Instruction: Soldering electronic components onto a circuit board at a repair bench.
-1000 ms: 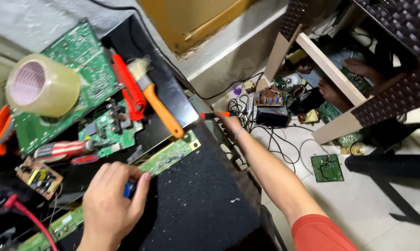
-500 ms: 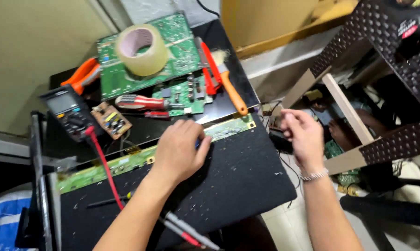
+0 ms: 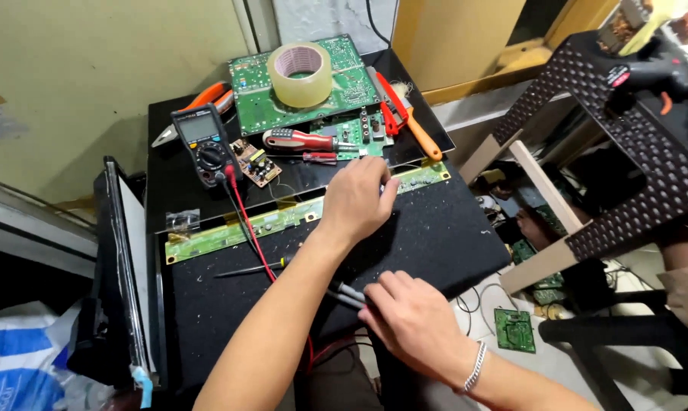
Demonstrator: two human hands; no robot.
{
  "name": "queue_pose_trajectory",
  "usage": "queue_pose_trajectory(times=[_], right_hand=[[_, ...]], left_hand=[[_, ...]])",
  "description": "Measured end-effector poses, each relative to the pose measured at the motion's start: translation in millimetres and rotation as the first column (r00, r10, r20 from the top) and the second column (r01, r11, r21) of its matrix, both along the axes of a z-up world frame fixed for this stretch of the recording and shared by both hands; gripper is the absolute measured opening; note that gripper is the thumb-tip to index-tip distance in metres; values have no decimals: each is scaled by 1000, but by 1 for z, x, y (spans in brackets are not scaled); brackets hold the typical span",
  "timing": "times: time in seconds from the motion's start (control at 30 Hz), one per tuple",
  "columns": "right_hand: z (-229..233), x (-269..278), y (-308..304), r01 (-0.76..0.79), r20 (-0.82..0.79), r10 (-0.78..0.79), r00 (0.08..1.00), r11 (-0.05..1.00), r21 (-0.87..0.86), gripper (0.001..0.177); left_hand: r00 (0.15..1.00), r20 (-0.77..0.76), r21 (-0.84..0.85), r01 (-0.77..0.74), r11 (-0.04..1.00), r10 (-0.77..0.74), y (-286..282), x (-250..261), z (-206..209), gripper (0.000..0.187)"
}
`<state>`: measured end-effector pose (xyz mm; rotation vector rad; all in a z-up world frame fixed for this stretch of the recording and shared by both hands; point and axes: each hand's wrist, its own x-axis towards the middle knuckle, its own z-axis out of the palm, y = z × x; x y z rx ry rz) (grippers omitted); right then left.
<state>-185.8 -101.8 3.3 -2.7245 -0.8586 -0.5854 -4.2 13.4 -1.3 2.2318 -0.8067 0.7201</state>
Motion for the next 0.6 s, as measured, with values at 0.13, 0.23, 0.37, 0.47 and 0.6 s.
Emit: queue_pose_trajectory(times=[0.13,0.23,0.37,0.47,0.6], right_hand=[[-5,12,-9,124,48,-118,992,979,-159,25],[-13,31,-35,170,56,-161,985,959,-228,27],[1,48,-51,244,-33,-260,965,936,-253,26],[28,49,-43,272,-379,-282,882,959,-81,30],[37,50,-44,352,-517,-276,810,935,52,30]], left_hand=[[1000,-13,-125,9,992,-11,14,-3,20,22],[1000,0,-139,-20,990,20,21,2,23,21],[998,14,-93,-59,994,61,19,12,2,24],[995,38,-31,-96,995,97,19,19,-9,26],[993,24,-23,-113,993,113,19,23,-16,26]])
